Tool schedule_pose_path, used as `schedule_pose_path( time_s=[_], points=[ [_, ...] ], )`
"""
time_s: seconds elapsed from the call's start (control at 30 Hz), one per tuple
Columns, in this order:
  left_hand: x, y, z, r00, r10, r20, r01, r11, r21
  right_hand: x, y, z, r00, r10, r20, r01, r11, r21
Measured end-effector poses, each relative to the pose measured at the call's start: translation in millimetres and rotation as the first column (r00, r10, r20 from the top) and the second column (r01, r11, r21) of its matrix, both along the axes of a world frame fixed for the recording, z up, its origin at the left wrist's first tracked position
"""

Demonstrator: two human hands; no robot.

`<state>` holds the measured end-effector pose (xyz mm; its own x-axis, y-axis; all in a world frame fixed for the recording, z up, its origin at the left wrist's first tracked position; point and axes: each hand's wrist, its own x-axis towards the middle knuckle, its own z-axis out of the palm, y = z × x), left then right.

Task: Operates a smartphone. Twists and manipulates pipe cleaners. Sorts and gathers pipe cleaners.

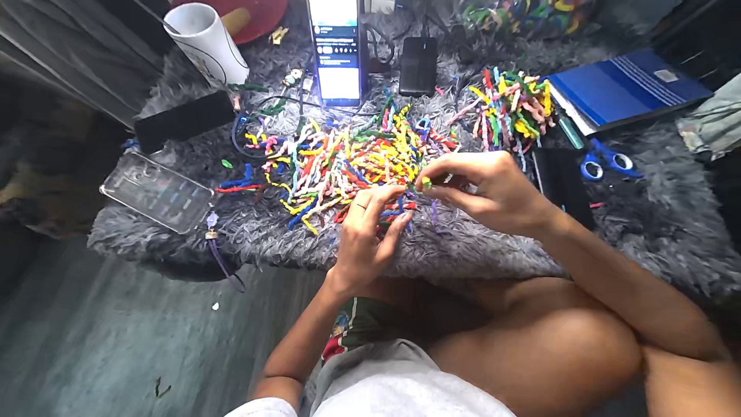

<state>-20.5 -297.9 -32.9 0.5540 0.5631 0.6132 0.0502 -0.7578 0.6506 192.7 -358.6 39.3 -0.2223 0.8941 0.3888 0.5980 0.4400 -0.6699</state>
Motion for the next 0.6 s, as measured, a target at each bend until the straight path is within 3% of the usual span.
schedule_pose_path(
  time_s=[0.1,0.27,0.47,0.6],
  points=[
    [3,-10,10,0.975,-0.159,0.153,0.175,0.98,-0.095,-11,-11,14,0.967,0.123,-0.223,-0.131,0.991,-0.021],
    [3,-26,17,0.892,-0.239,0.384,0.337,0.917,-0.213,-25,-21,23,0.99,0.127,-0.067,-0.113,0.977,0.181],
    [-8,-28,27,0.931,-0.216,0.295,0.249,0.965,-0.079,-31,-28,29,0.989,0.137,0.05,-0.146,0.929,0.341],
    [-7,-34,29,0.938,-0.201,0.283,0.236,0.967,-0.097,-33,-29,31,0.991,0.091,0.101,-0.123,0.914,0.387]
  ],
)
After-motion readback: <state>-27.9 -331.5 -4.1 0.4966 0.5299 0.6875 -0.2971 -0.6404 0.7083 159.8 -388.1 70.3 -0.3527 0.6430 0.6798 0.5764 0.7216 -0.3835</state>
